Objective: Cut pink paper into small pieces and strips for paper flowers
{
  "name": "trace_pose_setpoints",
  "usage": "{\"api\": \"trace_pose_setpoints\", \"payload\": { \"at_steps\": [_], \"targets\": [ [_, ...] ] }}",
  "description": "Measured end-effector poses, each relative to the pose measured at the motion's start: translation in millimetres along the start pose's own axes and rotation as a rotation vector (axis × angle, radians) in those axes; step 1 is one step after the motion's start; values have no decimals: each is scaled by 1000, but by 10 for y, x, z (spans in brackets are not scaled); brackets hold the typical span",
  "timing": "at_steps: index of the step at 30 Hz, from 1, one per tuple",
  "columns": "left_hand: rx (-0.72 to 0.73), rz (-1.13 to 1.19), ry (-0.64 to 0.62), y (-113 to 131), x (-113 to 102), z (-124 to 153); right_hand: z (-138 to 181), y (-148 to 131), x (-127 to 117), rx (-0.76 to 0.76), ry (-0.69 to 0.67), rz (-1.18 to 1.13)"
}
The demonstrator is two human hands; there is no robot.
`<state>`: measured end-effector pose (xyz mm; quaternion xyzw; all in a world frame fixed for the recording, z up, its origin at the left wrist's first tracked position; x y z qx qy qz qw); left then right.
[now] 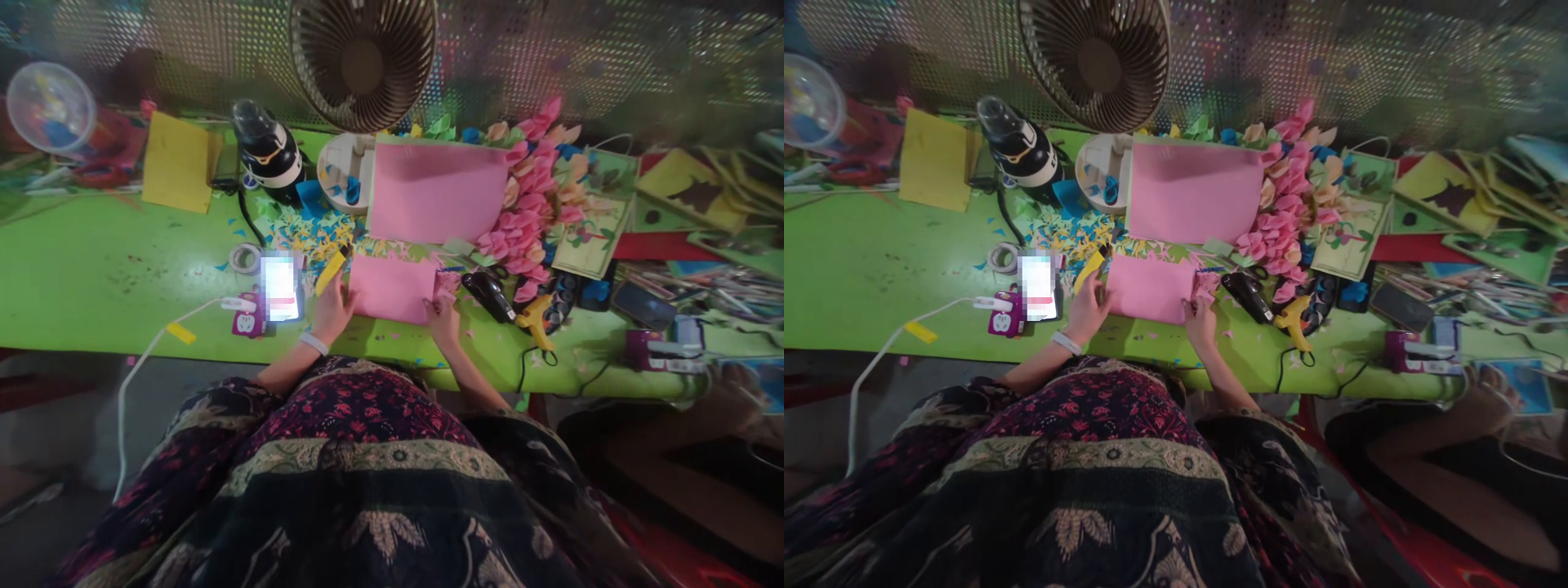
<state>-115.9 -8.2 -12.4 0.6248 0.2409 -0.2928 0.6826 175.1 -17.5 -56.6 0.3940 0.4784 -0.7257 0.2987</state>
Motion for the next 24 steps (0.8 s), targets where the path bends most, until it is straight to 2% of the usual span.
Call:
{"api": "trace_pose_setpoints", "payload": {
  "at_steps": [2,4,6,9,15,19,24],
  "targets": [
    [256,-89,-60,84,43,52,7,0,15,-14,-1,67],
    [489,-146,-216,151,131,124,9,7,25,-42,10,103],
    [594,-185,-342,173,226,178,4,11,28,-57,18,137],
    [592,-229,-404,124,310,202,1,-7,33,-50,-12,222],
    [564,-254,-397,-4,290,213,70,-144,88,-107,-44,270],
    [573,-240,-378,37,294,215,101,-183,108,-90,-28,239],
    [621,-224,-418,120,308,214,155,-113,105,6,2,241]
  ]
}}
Point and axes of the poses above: each hand's wrist, its own z-axis away from the middle knuckle, its own x-axis out of the palm, y = z × x, the point moved 1 cm from there along -z, towards the middle knuckle, and after that the axes turned 13 degrees about z, right-handed, at the moved point
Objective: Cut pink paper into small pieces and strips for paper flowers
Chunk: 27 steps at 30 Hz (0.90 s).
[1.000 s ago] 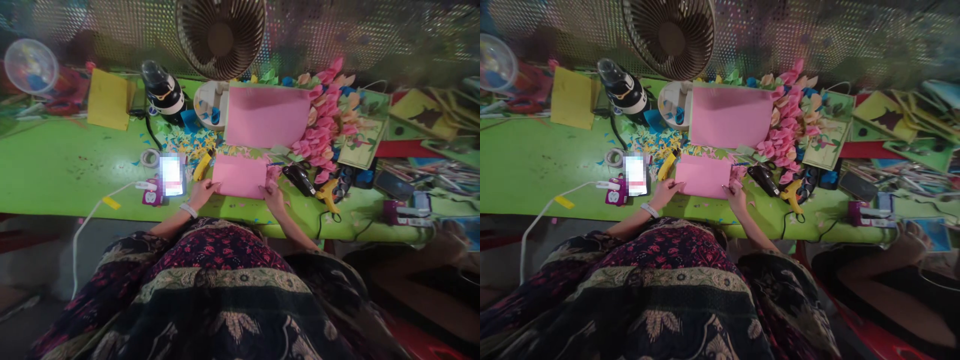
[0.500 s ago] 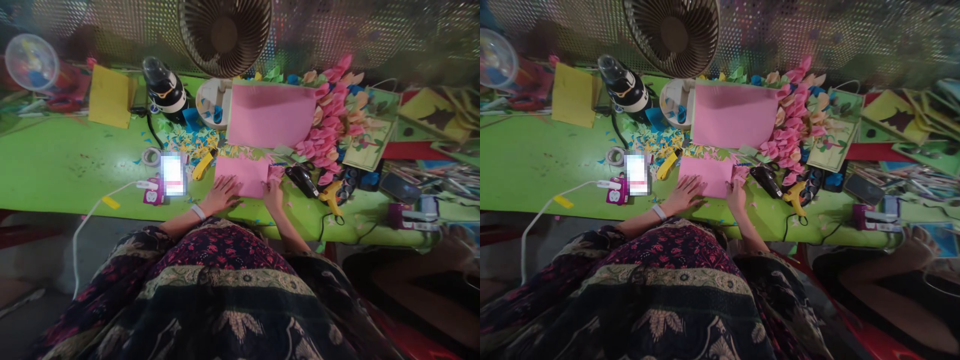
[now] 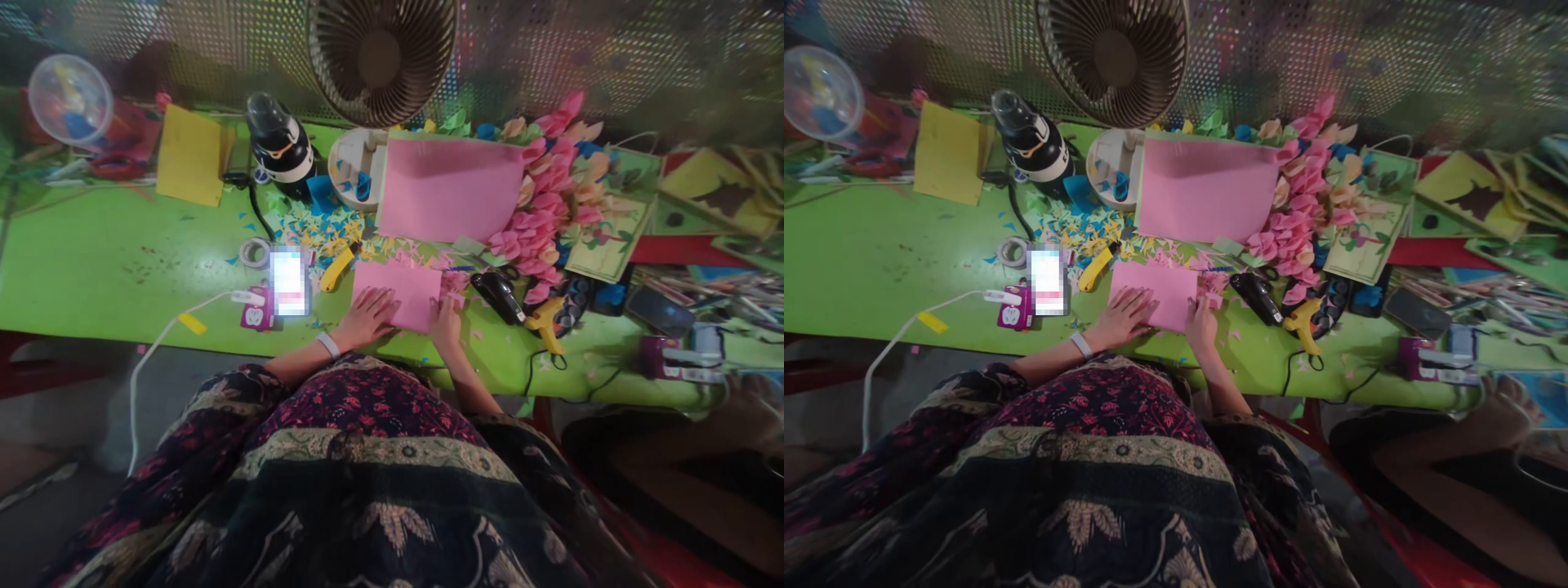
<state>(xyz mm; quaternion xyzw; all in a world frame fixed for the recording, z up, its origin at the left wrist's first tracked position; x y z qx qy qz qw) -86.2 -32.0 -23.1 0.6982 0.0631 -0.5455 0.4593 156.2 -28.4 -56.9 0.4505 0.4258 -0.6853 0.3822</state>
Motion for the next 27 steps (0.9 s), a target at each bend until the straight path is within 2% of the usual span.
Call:
{"api": "trace_pose_setpoints", "payload": {
  "at_steps": [2,7,9,11,15,17,22,27],
  "targets": [
    [-23,28,49,-32,-8,31,72,44,31,25,35,-12],
    [-287,136,437,-257,-37,230,301,151,115,-73,268,-101],
    [-342,196,477,-303,-30,275,364,181,121,-114,324,-69],
    [-412,255,452,-299,-25,268,400,197,113,-123,322,-18],
    [-636,393,286,-246,-79,209,406,150,101,-118,233,16],
    [-704,414,239,-241,-145,236,376,66,118,-146,205,12],
    [-781,369,230,-252,-278,423,276,-151,178,-270,184,14],
    [-784,358,190,-220,-268,406,288,-76,167,-263,205,10]
  ]
}}
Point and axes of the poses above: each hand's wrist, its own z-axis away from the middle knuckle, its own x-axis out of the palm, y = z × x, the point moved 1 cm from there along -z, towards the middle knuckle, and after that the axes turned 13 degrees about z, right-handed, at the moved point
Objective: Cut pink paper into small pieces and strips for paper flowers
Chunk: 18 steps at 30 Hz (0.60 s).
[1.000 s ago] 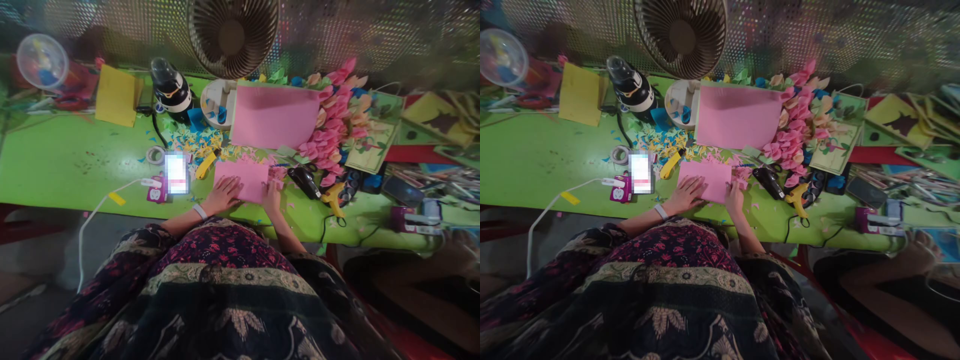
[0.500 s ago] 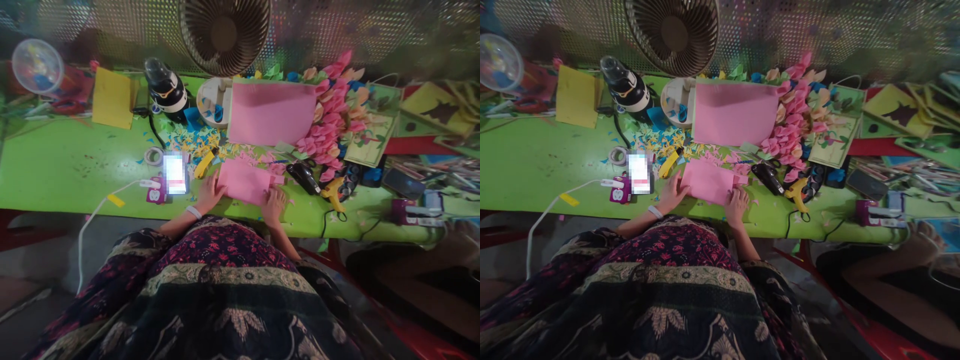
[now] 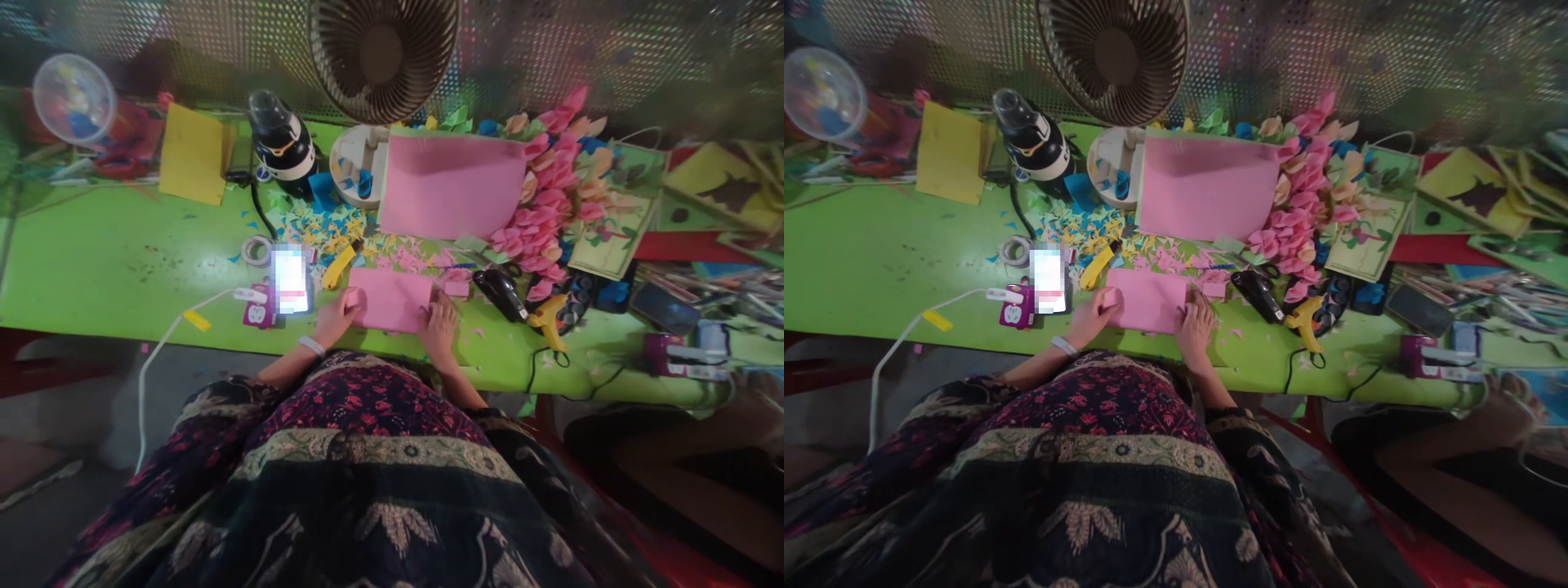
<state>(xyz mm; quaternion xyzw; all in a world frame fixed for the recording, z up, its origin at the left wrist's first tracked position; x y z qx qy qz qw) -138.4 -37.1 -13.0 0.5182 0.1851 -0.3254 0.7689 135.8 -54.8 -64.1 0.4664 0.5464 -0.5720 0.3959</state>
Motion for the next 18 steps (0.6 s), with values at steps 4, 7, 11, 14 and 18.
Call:
{"api": "trace_pose_setpoints", "payload": {
  "at_steps": [4,7,11,14,18],
  "targets": [
    [-6,-10,3,17,26,-45,9,43,0,17,31,13],
    [-14,-2,15,3,22,-59,-16,27,10,34,48,18],
    [-16,10,9,1,18,-59,-16,19,-7,11,53,-3],
    [-27,9,7,-5,27,-59,0,20,-27,15,43,-16],
    [7,27,38,-39,46,-63,16,16,-30,46,40,-24]
  ]
}}
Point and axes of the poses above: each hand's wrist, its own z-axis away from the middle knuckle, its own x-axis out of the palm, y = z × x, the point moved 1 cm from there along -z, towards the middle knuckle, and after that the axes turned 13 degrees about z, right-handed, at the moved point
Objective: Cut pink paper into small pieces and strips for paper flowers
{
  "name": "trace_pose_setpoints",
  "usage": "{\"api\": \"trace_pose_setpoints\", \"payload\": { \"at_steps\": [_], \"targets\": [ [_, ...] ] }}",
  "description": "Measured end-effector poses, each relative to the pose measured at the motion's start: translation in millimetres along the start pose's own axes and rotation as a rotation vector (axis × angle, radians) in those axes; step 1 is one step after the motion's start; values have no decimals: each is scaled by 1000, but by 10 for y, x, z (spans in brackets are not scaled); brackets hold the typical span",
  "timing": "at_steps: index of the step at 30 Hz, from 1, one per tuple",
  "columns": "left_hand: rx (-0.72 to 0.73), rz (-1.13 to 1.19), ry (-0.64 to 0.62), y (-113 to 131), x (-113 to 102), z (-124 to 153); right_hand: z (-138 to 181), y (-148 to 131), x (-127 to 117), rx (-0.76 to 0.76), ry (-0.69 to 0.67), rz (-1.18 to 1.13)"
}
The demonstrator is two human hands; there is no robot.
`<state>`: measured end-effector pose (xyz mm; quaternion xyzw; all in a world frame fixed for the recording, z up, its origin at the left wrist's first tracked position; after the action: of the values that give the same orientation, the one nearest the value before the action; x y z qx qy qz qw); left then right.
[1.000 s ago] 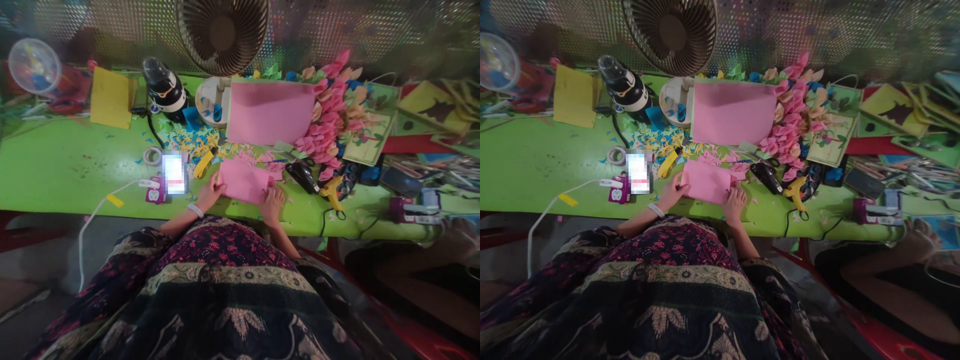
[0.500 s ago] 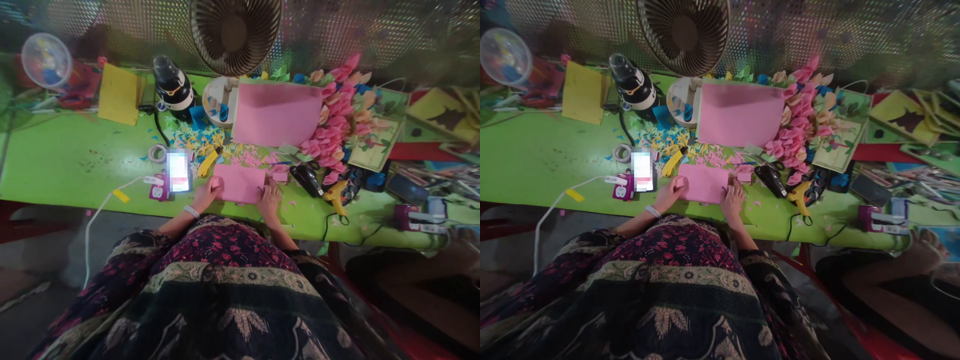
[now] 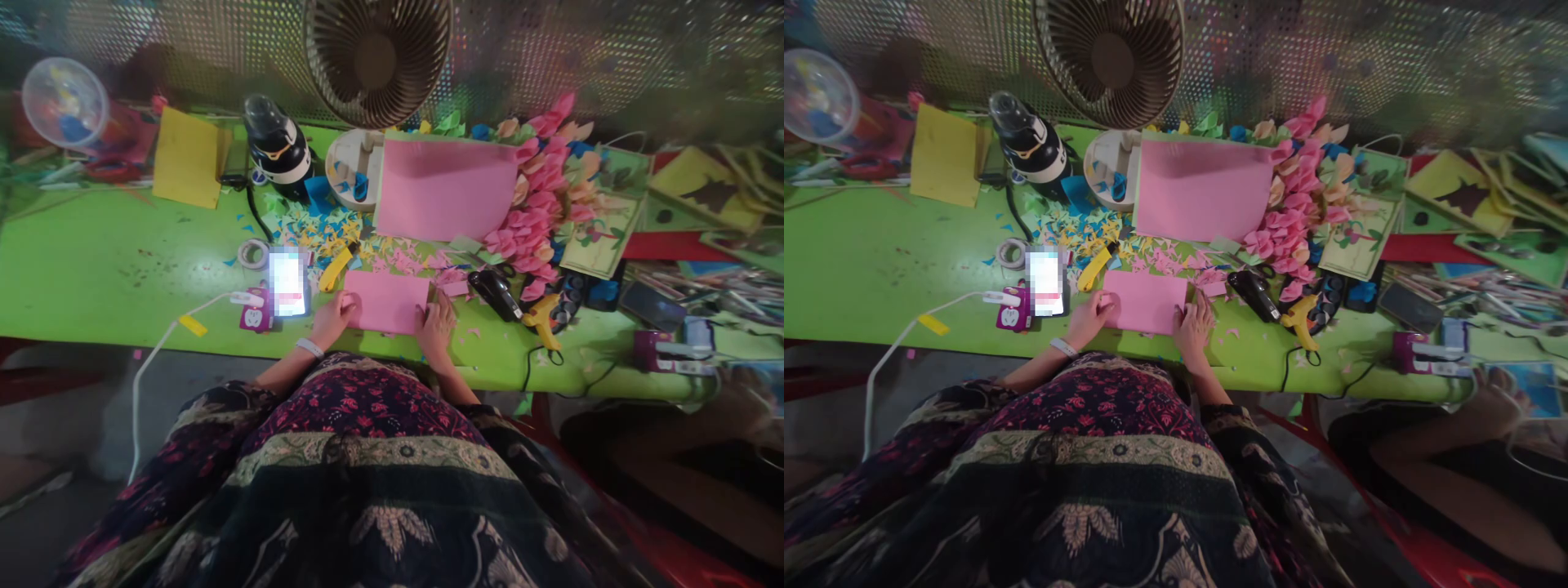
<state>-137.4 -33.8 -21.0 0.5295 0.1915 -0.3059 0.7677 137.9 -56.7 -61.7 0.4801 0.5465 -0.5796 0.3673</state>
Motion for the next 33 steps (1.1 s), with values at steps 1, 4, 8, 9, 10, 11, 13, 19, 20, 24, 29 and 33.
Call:
{"api": "trace_pose_setpoints", "payload": {
  "at_steps": [1,4,8,9,10,11,13,19,20,24,29,33],
  "targets": [
    [12,7,5,-6,3,-1,2,1,3,2,-1,-3],
    [22,5,2,2,-3,-2,4,17,18,-3,-3,-10],
    [-22,-41,-28,60,-32,4,0,51,57,-5,4,-18],
    [-32,-52,-34,74,-38,6,-1,58,67,-4,9,-21],
    [-37,-58,-37,84,-44,7,-1,64,77,-3,17,-24],
    [-39,-58,-37,91,-47,8,-1,69,85,0,25,-26],
    [-33,-41,-36,90,-48,5,-1,77,95,10,36,-30],
    [5,11,-12,49,-39,-11,-31,115,91,25,3,-60],
    [9,14,-12,48,-40,-13,-42,126,92,25,-8,-62],
    [-1,12,-31,61,-46,-14,-84,176,105,3,-20,-80],
    [-24,4,-49,85,-59,-11,-66,212,121,-45,40,-74],
    [-37,-4,-56,101,-76,-10,-37,215,123,-81,68,-56]
  ]
}}
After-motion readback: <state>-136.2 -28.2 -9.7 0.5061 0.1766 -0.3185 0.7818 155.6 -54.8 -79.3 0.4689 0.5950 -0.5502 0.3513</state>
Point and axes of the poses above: each hand's wrist, its own z-axis away from the middle knuckle, its own x-axis out of the palm, y = z × x, the point moved 1 cm from there along -z, towards the middle knuckle, and after that the axes turned 13 degrees about z, right-handed, at the moved point
